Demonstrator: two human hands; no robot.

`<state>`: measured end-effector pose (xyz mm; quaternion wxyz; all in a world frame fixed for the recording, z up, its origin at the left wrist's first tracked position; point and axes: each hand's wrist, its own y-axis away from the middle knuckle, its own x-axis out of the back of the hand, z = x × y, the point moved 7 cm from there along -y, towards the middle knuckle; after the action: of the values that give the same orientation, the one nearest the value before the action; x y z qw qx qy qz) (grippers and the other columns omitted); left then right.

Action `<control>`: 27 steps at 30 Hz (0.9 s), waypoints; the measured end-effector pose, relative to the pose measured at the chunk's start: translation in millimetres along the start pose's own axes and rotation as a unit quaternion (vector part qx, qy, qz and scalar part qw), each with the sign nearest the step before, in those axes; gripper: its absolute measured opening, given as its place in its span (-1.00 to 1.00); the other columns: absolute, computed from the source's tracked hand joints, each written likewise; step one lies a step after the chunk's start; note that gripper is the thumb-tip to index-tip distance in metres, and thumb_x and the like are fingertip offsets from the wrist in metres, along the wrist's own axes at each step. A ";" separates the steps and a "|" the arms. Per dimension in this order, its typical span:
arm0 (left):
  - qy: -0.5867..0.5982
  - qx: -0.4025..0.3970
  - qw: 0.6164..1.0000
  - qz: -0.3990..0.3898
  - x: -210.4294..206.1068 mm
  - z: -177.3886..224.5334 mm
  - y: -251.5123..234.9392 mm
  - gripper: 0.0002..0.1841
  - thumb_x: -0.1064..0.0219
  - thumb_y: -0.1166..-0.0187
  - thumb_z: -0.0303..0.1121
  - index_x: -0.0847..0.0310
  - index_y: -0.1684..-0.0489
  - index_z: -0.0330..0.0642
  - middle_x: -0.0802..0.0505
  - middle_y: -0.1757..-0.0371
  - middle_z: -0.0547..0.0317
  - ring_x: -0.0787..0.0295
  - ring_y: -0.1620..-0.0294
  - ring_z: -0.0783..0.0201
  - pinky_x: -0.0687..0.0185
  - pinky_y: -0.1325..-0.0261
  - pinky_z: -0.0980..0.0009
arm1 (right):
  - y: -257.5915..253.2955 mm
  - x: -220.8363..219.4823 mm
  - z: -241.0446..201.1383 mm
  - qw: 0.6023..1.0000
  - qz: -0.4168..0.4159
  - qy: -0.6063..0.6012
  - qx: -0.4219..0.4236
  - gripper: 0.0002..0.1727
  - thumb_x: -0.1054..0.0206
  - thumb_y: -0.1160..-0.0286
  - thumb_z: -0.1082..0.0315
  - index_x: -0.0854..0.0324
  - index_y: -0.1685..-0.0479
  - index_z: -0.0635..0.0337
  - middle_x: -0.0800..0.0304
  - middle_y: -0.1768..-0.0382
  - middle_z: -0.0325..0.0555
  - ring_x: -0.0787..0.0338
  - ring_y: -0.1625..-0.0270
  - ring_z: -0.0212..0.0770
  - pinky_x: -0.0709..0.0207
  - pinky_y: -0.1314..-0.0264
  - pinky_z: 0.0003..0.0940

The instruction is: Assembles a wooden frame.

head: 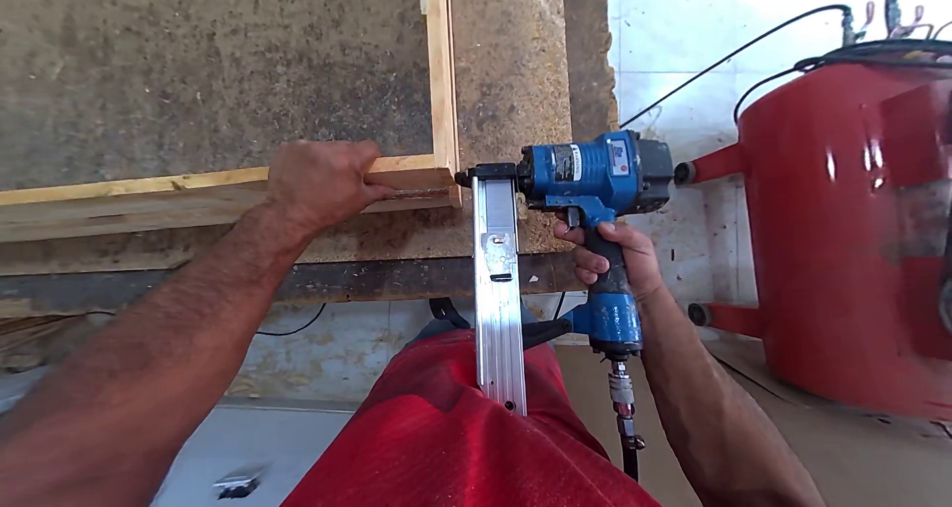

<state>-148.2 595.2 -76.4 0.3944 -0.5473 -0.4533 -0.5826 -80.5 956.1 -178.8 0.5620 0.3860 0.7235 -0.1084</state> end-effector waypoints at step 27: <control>0.026 -0.006 0.989 0.142 5.8 13.9 25.9 -0.41 -0.49 -0.53 -0.01 -0.58 -0.46 -0.13 -0.80 -0.25 -0.27 -0.73 -0.30 -0.34 -0.56 -0.34 -0.30 | 3.7 20.2 -12.7 0.999 -0.019 0.009 0.046 -0.51 -0.22 -0.64 0.16 -0.54 -0.48 0.16 -0.69 -0.42 0.24 -0.83 0.45 -0.24 -0.71 0.48 -0.46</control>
<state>-120.1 601.5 -68.2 0.4814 -0.5931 -0.3567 -0.5378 -88.7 974.9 -191.5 0.5350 0.3981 0.7302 -0.1486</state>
